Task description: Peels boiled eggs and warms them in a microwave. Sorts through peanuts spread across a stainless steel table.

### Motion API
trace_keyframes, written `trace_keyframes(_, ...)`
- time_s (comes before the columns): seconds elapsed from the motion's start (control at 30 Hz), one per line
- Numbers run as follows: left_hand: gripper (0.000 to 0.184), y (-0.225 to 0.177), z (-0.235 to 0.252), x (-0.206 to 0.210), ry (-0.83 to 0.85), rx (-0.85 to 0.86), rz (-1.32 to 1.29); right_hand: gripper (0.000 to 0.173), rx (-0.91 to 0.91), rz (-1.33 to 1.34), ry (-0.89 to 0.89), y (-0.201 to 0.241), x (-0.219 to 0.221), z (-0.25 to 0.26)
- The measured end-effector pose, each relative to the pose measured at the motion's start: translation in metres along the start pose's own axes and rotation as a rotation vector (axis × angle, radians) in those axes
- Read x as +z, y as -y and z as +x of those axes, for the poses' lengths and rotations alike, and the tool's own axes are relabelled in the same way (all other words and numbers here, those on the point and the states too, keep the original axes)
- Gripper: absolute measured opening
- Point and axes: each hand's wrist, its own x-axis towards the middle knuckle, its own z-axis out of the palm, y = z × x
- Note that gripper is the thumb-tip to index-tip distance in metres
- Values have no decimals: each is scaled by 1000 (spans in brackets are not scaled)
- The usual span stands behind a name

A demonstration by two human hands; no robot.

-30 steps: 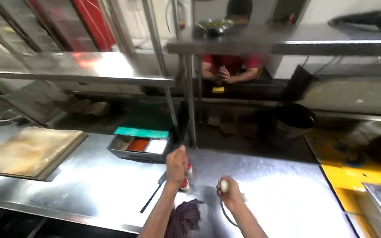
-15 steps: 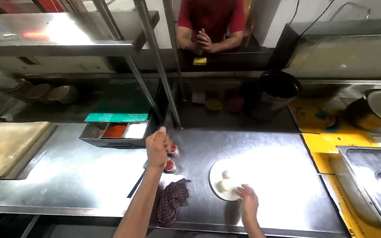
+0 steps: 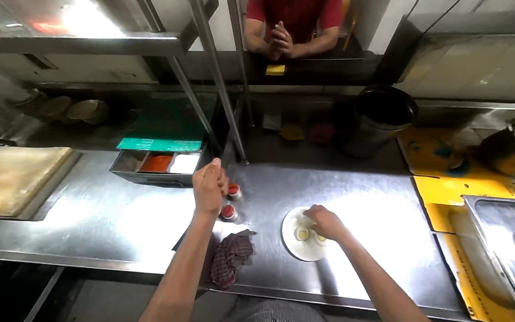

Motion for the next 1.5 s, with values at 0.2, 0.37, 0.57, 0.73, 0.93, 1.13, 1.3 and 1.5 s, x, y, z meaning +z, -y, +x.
trace_keyframes(0.2,47,-2,-1,2,-12,2,-13,37,-217,-236,116,3,2,23)
trace_keyframes(0.37,47,-3,-1,3,-14,5,-32,40,-60,356,-149,-17,-16,15)
trace_keyframes(0.57,47,-13,-5,7,-53,0,-69,34,391,1817,-511,29,-43,-6)
trace_keyframes(0.73,49,-22,-12,15,-85,-21,-85,31,251,1992,-348,115,-85,6)
trace_keyframes(0.93,47,-37,-17,17,-49,-123,-197,46,-37,1967,-142,227,-167,33)
trace_keyframes(1.13,46,-46,-21,22,5,-104,-314,52,-214,1909,-63,288,-227,42)
trace_keyframes(1.3,49,-44,-20,20,35,-89,-379,57,-264,1823,-54,307,-248,40)
trace_keyframes(1.5,48,-42,-21,18,39,-97,-389,60,-260,1750,-51,312,-256,36)
